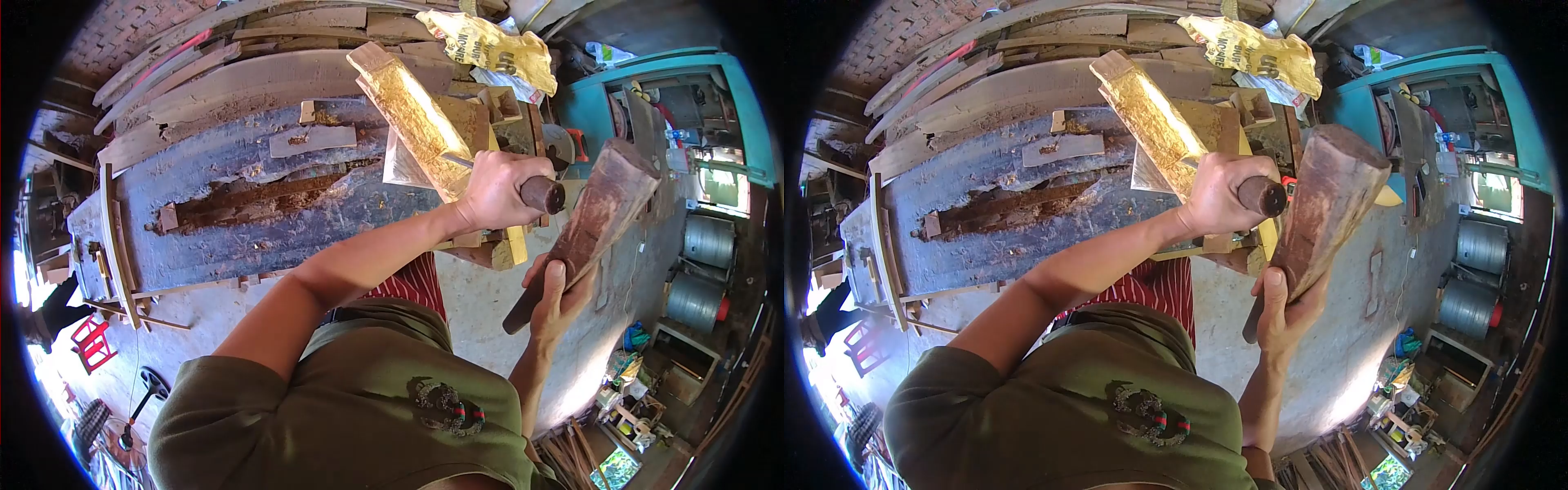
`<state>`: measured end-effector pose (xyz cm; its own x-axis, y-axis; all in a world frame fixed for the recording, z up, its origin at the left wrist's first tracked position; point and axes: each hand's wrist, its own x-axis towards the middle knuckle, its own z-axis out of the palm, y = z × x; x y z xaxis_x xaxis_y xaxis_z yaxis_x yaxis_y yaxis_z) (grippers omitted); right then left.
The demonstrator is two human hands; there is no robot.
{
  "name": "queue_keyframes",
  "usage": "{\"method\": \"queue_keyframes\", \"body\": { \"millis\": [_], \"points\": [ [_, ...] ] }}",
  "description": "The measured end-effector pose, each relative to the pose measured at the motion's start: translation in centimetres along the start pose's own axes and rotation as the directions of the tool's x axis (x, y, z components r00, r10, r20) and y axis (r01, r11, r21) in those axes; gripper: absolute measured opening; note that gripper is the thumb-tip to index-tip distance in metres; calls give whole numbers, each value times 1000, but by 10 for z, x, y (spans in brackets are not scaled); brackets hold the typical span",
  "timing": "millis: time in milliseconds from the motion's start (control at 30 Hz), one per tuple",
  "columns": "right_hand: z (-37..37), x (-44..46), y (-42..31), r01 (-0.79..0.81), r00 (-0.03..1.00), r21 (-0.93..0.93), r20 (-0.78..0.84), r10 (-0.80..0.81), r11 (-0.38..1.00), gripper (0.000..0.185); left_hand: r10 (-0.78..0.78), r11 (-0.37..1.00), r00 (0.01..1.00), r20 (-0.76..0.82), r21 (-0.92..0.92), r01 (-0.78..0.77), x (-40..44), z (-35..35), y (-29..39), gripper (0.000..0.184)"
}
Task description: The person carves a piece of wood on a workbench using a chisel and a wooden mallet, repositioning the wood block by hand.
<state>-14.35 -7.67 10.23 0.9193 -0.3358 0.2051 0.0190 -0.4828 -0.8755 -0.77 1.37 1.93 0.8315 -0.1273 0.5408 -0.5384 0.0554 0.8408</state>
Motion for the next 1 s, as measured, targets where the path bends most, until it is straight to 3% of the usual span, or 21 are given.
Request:
{"method": "queue_keyframes", "body": {
  "millis": [233,300,467,700,800,833,967,1000],
  "points": [
    [-1,-1,3,-13,1000,18,28,12,1000,48,17,1000,1000,16,4,-17,2,-2,0,18],
    [-3,-2,3,-98,995,119,35,95,988,48,-11,1000,1000,4,-15,11,6,-2,1,19],
    [-2,-1,7,-111,994,148,31,107,983,49,-103,988,993,-51,-125,96,20,-6,-6,17],
    [-4,1,7,-82,997,154,27,79,985,49,-88,993,995,-50,-85,84,25,-10,-7,14],
    [-7,1,7,-99,995,153,31,95,983,49,-90,988,983,-158,-138,69,42,-8,-21,12],
    [-7,0,7,-102,995,152,26,99,983,49,-88,986,982,-167,-158,61,54,-14,-26,26],
    [-8,-5,9,-105,994,165,4,106,981,47,-315,907,936,-158,-341,247,81,-41,1,18],
    [-9,-7,9,-109,994,158,0,110,981,45,-198,941,952,-233,-317,119,83,-38,-1,17]
  ]
}}
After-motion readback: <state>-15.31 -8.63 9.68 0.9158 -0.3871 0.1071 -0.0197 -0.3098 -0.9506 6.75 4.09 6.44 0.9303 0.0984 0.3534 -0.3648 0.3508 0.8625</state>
